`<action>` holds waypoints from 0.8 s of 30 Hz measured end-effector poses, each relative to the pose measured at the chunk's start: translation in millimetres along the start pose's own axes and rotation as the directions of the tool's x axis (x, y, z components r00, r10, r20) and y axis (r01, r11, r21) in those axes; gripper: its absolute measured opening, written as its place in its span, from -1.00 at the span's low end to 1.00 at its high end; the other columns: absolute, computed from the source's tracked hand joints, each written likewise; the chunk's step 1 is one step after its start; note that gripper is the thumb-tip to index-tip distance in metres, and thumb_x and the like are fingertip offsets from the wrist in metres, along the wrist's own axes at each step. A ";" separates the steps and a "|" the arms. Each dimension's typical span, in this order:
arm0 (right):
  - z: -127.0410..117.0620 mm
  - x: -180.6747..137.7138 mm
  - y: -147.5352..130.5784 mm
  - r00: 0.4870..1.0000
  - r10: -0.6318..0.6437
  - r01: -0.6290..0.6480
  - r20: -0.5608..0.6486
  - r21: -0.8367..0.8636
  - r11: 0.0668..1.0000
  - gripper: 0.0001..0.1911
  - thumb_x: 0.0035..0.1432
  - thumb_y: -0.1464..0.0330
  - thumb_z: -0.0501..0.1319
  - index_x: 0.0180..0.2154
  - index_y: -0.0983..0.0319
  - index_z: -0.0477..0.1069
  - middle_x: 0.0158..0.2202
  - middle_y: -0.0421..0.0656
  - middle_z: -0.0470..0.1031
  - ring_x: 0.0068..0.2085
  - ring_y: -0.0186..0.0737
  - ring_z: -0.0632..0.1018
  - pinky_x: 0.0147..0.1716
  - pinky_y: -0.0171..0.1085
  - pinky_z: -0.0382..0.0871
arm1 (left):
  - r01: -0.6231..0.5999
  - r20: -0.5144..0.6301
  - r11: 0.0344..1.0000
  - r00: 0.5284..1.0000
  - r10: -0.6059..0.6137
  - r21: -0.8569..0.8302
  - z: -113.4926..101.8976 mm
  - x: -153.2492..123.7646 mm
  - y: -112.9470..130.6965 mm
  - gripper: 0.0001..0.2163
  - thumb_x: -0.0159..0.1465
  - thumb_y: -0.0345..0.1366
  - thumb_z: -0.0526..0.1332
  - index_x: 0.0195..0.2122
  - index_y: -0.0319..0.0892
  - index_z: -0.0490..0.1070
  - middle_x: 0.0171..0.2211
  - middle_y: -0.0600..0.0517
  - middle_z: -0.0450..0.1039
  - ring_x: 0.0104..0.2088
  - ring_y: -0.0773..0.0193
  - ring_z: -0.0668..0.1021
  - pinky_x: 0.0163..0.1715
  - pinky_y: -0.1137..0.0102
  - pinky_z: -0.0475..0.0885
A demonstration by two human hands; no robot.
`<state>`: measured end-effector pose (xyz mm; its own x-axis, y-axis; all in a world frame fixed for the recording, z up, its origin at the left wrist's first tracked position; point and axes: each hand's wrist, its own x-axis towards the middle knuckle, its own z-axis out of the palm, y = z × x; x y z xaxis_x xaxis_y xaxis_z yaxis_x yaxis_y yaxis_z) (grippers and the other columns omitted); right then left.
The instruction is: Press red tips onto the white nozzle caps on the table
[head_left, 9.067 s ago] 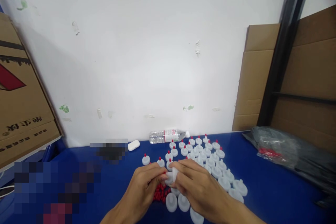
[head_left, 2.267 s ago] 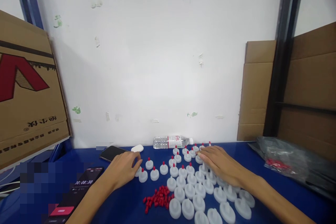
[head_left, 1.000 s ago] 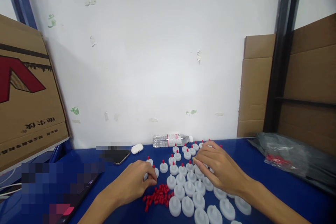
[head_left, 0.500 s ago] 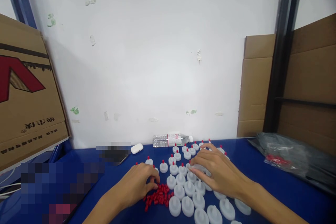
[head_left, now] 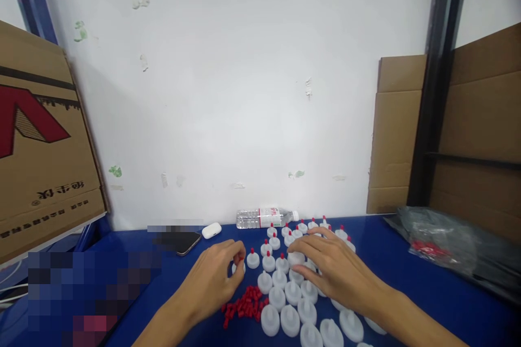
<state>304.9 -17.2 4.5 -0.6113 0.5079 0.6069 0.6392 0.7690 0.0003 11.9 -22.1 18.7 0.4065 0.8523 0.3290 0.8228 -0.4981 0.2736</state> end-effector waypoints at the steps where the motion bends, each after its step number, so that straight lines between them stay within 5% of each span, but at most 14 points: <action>1: -0.5 0.6 -2.6 1.000 -0.005 0.005 -0.003 -0.001 1.000 -0.81 0.40 0.36 0.25 0.02 0.14 0.40 -0.06 -0.12 0.61 -0.06 -0.02 0.59 0.05 0.01 0.35 | 0.001 -0.016 1.000 1.000 -0.001 -0.029 1.4 -0.3 3.4 -0.86 0.37 -0.38 0.09 -0.27 -0.12 0.43 -0.35 0.07 0.51 -0.41 0.24 0.49 -0.37 0.39 0.27; 7: -6.0 5.7 -19.5 0.988 -0.154 0.154 0.009 0.030 0.988 -0.78 0.46 0.49 0.04 0.00 0.18 0.40 0.02 -0.07 0.56 -0.04 -0.09 0.56 0.10 0.01 0.32 | 0.066 -0.093 0.906 0.989 -0.114 -0.418 20.5 -0.9 26.1 -0.78 0.39 -0.20 0.16 -0.22 -0.16 0.57 -0.49 0.09 0.48 -0.54 0.30 0.42 -0.52 0.45 0.24; 12: -5.3 4.5 -26.2 0.981 -0.182 0.179 0.060 0.050 0.983 -0.75 0.42 0.52 0.06 -0.02 0.20 0.44 0.10 -0.05 0.53 0.00 -0.09 0.52 0.04 -0.06 0.37 | 0.094 -0.028 0.694 0.986 -0.162 -0.714 35.4 -1.6 34.3 -0.66 0.37 -0.01 0.26 -0.13 -0.21 0.58 -0.41 0.01 0.58 -0.46 0.22 0.58 -0.44 0.43 0.38; 24: 3.4 0.5 -23.8 0.978 -0.203 0.204 0.040 -0.024 0.979 -0.71 0.35 0.55 0.16 0.00 0.15 0.49 0.16 -0.05 0.52 0.02 -0.07 0.52 0.02 -0.05 0.43 | 0.125 0.043 0.522 0.985 -0.167 -0.843 41.3 -2.0 35.4 -0.66 0.29 0.02 0.36 -0.21 -0.20 0.53 -0.45 0.04 0.56 -0.43 0.22 0.62 -0.42 0.46 0.40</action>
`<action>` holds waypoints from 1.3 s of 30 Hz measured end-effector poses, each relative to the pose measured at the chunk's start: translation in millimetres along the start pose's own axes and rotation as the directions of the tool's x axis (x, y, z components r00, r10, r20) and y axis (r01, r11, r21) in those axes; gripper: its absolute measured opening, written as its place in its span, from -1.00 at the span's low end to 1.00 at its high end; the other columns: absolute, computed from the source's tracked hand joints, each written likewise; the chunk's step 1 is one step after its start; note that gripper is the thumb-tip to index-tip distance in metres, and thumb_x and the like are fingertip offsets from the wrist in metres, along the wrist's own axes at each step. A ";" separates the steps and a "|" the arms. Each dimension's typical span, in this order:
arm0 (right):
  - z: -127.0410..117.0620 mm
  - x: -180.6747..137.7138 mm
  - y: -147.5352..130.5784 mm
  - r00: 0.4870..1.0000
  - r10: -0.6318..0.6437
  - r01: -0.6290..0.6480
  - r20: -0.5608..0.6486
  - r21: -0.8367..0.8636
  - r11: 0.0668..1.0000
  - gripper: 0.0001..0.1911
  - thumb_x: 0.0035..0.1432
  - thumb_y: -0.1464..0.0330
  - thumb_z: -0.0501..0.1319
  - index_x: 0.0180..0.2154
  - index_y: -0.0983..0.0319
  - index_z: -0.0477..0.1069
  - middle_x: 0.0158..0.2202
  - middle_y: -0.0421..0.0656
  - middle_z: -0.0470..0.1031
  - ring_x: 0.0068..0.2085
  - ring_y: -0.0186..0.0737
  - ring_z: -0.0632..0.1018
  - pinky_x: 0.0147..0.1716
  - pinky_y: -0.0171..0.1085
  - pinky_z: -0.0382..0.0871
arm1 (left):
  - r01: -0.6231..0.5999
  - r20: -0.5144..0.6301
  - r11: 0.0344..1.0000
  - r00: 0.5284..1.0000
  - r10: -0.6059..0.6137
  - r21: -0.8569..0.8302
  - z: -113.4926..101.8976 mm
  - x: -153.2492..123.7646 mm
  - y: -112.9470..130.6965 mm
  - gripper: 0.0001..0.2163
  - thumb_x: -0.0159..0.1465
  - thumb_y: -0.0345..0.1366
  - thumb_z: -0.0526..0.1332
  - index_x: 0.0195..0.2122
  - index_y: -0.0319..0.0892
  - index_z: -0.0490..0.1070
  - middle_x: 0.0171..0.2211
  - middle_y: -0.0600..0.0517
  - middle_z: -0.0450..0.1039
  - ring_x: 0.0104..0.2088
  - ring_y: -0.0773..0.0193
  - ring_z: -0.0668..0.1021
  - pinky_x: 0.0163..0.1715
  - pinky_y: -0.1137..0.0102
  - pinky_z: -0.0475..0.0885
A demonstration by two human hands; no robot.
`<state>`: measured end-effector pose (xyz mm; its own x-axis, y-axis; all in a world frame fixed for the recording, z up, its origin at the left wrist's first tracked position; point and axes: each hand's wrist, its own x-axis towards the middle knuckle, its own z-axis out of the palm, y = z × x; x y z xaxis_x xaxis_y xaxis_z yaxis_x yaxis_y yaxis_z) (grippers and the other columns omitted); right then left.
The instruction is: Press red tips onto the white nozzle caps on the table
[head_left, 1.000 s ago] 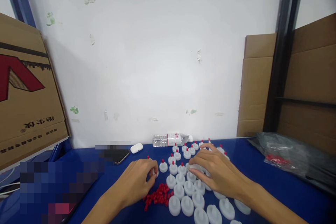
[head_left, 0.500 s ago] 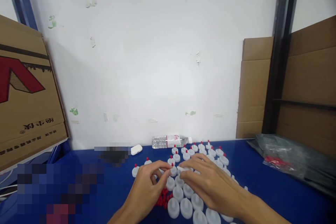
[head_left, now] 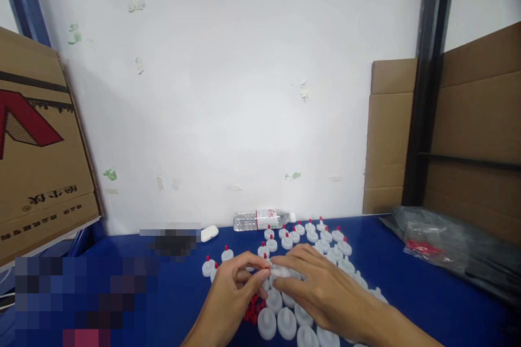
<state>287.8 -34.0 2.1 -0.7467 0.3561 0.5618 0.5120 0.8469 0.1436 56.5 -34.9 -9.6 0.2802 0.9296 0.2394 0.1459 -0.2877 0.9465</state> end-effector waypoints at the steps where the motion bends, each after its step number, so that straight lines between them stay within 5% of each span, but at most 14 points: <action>1: 0.2 -0.7 0.3 1.000 0.009 -0.009 0.004 -0.007 1.000 -0.69 0.33 0.57 0.15 0.02 0.15 0.48 0.20 -0.04 0.49 0.05 -0.05 0.51 0.01 -0.05 0.45 | 0.014 -0.002 1.000 1.000 -0.014 0.009 0.1 -0.2 0.6 -0.65 0.28 0.02 0.36 -0.21 -0.20 0.52 -0.47 0.04 0.56 -0.43 0.21 0.62 -0.42 0.45 0.39; 12: -0.9 -4.3 1.4 0.999 -0.017 0.018 -0.030 0.019 1.000 -0.45 0.16 0.71 0.06 0.10 0.20 0.44 0.18 0.02 0.49 0.13 0.03 0.46 0.04 -0.03 0.52 | 0.042 0.021 0.998 0.999 -0.041 -0.049 2.6 1.4 6.7 -0.65 0.24 0.02 0.36 -0.25 -0.20 0.47 -0.44 0.04 0.56 -0.57 0.26 0.61 -0.55 0.47 0.35; 15: -2.0 -4.4 0.8 0.999 -0.024 0.025 -0.030 0.027 0.999 -0.44 0.16 0.72 0.03 0.09 0.20 0.43 0.16 0.00 0.49 0.12 0.03 0.46 0.04 -0.03 0.52 | -0.071 0.031 0.976 0.997 0.066 0.205 -1.6 -0.5 5.9 -0.77 0.39 -0.10 0.23 -0.19 -0.16 0.49 -0.34 -0.01 0.61 -0.48 0.23 0.63 -0.49 0.45 0.38; 18: -0.9 -5.8 -0.8 1.000 -0.023 0.023 0.003 0.057 0.998 -0.39 0.07 0.74 0.03 0.08 0.20 0.41 0.18 0.00 0.46 0.15 0.02 0.43 0.08 -0.04 0.50 | -0.349 0.193 0.669 0.935 0.298 0.656 -9.3 -3.8 4.7 -0.78 0.49 -0.30 0.04 -0.12 -0.10 0.50 -0.24 -0.04 0.62 -0.34 0.14 0.65 -0.44 0.40 0.32; 20: 1.7 -7.1 -2.3 1.000 -0.024 0.022 0.015 0.091 0.996 -0.35 0.00 0.76 0.03 0.08 0.21 0.40 0.17 0.01 0.44 0.17 0.01 0.41 0.12 -0.05 0.46 | -0.438 0.311 0.421 0.888 0.338 0.794 -12.9 -6.2 3.7 -0.71 0.49 -0.42 -0.05 -0.11 -0.09 0.47 -0.24 -0.04 0.60 -0.38 0.14 0.62 -0.47 0.37 0.22; 22: 5.5 -8.2 -3.8 1.000 -0.023 0.022 0.008 0.123 0.992 -0.36 -0.03 0.76 0.04 0.05 0.21 0.39 0.16 0.01 0.43 0.18 0.01 0.39 0.13 -0.06 0.45 | -0.452 0.338 0.330 0.874 0.348 0.829 -13.6 -8.5 1.6 -0.69 0.46 -0.47 -0.11 -0.16 -0.10 0.42 -0.26 -0.04 0.56 -0.48 0.18 0.54 -0.52 0.35 0.15; 31: 11.6 -4.8 -14.6 0.988 -0.053 0.064 -0.144 0.070 0.995 -0.56 0.09 0.68 0.09 -0.07 0.17 0.42 0.08 0.01 0.50 0.10 -0.01 0.48 0.11 -0.08 0.48 | -0.474 0.296 0.582 0.877 0.378 0.661 -9.9 -11.6 -7.9 -0.71 0.53 -0.33 -0.16 -0.33 -0.07 0.20 -0.39 0.04 0.44 -0.45 0.23 0.48 -0.43 0.37 0.26; 39: 1.0 3.1 -11.8 0.997 0.073 -0.075 0.022 0.159 0.984 -0.45 0.12 0.71 0.07 0.07 0.17 0.39 0.20 0.01 0.40 0.21 -0.06 0.42 0.15 -0.10 0.45 | -0.435 0.287 0.561 0.897 0.335 0.704 -9.9 -11.4 1.8 -0.74 0.55 -0.30 -0.14 -0.15 -0.07 0.32 -0.28 0.02 0.52 -0.38 0.19 0.54 -0.41 0.34 0.25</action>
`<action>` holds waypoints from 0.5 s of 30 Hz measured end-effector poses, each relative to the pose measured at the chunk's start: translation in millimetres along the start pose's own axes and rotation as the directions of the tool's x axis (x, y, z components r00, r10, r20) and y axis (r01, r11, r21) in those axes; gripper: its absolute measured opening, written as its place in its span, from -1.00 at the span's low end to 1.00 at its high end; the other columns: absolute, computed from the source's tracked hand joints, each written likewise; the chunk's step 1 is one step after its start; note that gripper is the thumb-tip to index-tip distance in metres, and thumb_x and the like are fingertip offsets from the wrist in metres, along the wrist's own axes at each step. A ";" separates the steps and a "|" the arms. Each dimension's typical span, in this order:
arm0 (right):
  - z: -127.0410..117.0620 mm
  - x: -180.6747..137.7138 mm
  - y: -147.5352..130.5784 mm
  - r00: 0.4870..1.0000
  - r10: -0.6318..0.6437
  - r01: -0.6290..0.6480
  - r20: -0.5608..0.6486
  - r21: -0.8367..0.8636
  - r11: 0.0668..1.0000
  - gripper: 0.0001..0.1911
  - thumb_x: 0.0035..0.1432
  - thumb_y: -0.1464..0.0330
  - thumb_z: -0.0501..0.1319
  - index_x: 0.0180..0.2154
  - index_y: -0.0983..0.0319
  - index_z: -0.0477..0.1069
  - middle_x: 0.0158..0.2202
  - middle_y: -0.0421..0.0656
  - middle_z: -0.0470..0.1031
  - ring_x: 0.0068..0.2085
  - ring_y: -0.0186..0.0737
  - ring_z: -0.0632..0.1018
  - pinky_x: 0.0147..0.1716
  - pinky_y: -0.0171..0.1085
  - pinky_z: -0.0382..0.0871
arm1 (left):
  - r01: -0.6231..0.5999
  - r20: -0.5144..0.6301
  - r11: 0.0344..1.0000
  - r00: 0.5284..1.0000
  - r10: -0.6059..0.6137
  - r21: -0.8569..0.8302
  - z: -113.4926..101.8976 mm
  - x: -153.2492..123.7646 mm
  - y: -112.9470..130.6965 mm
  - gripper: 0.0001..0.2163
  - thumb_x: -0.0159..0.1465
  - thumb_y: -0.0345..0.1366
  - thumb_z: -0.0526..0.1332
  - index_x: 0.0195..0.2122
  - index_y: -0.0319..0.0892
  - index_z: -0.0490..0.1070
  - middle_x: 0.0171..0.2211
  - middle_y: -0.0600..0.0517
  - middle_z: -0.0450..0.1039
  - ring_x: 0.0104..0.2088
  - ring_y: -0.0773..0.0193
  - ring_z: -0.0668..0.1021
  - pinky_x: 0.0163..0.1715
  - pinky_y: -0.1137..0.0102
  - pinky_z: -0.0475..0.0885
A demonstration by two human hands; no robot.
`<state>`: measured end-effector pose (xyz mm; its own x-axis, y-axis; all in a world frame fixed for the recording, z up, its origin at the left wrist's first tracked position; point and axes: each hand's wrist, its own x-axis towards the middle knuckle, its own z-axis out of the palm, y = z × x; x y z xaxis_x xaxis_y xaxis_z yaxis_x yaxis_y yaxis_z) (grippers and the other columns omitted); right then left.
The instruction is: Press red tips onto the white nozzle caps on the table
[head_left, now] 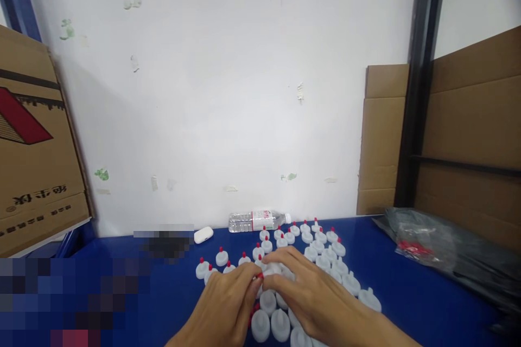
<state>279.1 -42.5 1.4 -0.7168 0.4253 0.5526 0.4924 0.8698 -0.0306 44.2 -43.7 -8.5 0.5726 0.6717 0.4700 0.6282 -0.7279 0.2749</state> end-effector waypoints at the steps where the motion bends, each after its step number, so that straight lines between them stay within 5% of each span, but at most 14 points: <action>1: -0.8 0.1 1.5 1.000 0.013 -0.013 0.014 0.009 1.000 -0.49 0.16 0.70 0.08 0.06 0.17 0.39 0.19 0.01 0.41 0.20 -0.06 0.44 0.14 -0.10 0.46 | -0.003 -0.004 1.000 1.000 0.003 0.023 0.2 0.0 -0.8 -0.74 0.54 -0.32 -0.14 -0.11 -0.07 0.33 -0.26 0.01 0.54 -0.38 0.18 0.56 -0.41 0.34 0.26; 9: 1.2 -5.4 25.9 0.981 0.170 -0.176 -0.091 -0.060 0.983 -0.60 0.46 0.43 0.02 0.23 0.18 0.38 0.18 0.01 0.52 0.19 -0.02 0.52 0.19 0.07 0.44 | 0.105 -0.064 0.985 0.993 -0.097 0.136 -11.0 1.8 -15.1 -0.72 0.53 -0.36 -0.12 -0.04 -0.05 0.38 -0.19 0.04 0.62 -0.27 0.13 0.66 -0.30 0.32 0.34; 15: 5.0 -11.4 37.5 0.969 0.237 -0.231 0.067 -0.092 0.969 -0.49 0.54 0.30 -0.04 0.43 0.13 0.15 0.38 -0.05 0.31 0.39 -0.01 0.31 0.37 0.19 0.16 | 0.148 -0.062 0.977 0.988 -0.140 0.156 -13.5 4.4 -12.7 -0.72 0.51 -0.37 -0.10 -0.09 -0.06 0.42 -0.21 0.04 0.63 -0.27 0.13 0.67 -0.33 0.32 0.35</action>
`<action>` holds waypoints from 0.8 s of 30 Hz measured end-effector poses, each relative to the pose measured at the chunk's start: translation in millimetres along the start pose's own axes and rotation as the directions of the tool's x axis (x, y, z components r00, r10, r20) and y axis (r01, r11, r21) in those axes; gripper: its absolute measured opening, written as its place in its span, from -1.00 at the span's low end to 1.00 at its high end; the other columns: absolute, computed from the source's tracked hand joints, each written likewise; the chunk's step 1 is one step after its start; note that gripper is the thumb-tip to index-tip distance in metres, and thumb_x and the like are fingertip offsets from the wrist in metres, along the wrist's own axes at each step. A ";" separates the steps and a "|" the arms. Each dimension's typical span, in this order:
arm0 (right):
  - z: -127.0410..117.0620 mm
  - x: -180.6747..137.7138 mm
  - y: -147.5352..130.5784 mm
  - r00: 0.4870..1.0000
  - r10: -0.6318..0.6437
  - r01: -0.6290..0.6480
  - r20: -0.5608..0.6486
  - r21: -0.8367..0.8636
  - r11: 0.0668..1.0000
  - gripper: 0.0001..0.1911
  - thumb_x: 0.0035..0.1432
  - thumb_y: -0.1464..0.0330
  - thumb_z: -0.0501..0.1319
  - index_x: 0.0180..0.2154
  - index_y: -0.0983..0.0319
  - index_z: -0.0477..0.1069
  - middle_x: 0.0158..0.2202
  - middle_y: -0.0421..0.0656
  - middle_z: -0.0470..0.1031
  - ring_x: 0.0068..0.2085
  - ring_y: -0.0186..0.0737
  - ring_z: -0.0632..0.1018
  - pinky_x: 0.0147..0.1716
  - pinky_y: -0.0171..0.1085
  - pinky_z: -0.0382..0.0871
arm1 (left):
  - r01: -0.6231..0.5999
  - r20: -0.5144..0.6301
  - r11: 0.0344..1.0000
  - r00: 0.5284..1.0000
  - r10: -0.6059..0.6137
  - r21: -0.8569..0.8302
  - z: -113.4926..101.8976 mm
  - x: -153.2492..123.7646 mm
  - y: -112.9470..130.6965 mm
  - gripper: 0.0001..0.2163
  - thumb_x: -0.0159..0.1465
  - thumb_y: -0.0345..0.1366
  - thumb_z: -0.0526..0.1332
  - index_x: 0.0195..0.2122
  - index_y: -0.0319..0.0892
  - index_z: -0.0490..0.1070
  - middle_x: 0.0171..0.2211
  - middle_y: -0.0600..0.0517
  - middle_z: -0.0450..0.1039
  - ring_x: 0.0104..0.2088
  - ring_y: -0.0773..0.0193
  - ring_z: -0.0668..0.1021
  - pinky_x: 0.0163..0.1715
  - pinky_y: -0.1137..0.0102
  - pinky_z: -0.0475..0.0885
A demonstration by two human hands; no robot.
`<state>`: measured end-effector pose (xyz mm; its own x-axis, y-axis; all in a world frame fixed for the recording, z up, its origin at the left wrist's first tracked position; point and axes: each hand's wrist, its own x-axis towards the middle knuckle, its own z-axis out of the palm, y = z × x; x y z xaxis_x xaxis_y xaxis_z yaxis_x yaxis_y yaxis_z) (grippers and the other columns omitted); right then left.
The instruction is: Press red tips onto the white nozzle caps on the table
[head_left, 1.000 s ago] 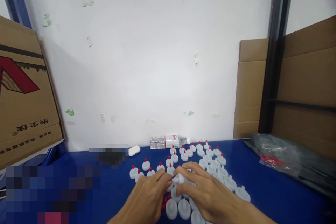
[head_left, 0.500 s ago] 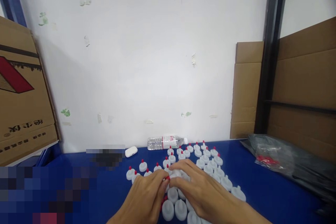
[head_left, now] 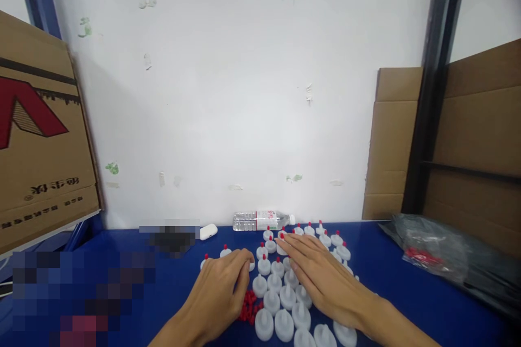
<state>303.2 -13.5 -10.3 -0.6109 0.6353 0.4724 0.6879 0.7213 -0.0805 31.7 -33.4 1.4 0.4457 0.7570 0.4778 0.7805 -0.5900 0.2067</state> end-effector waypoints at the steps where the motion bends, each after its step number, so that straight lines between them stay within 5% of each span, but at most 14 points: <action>1: 0.9 -0.5 0.7 1.000 0.013 -0.014 0.024 0.004 1.000 -0.49 0.54 0.27 -0.05 0.43 0.14 0.14 0.39 -0.05 0.29 0.40 -0.01 0.29 0.38 0.19 0.14 | -0.002 -0.003 1.000 1.000 0.002 0.001 0.0 0.3 0.9 -0.72 0.50 -0.37 -0.09 -0.10 -0.07 0.42 -0.22 0.03 0.64 -0.26 0.13 0.67 -0.33 0.32 0.35; 12: 2.8 3.1 7.2 0.990 0.112 -0.116 0.087 0.043 0.992 -0.46 0.55 0.13 -0.09 0.40 0.18 0.22 0.38 -0.03 0.30 0.40 0.07 0.29 0.37 0.23 0.14 | 0.045 0.021 0.998 0.999 -0.047 0.053 -3.4 3.3 0.7 -0.72 0.49 -0.38 -0.05 -0.11 -0.07 0.46 -0.20 0.01 0.65 -0.20 0.09 0.68 -0.32 0.33 0.34; 24: 9.7 2.0 8.5 0.943 0.185 -0.232 0.278 0.149 0.961 -0.37 0.54 0.01 -0.17 0.46 0.12 0.06 0.48 -0.08 0.09 0.46 0.03 0.14 0.42 0.13 0.05 | 0.057 0.091 0.995 0.994 -0.064 0.078 -5.2 3.7 2.0 -0.73 0.50 -0.38 -0.05 -0.14 -0.08 0.45 -0.25 0.01 0.61 -0.22 0.07 0.66 -0.31 0.30 0.29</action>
<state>304.1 -3.4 -18.6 -0.5577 0.8088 0.1866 0.7445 0.5869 -0.3183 32.6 -33.2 8.0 0.4328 0.8158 0.3837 0.8364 -0.5222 0.1668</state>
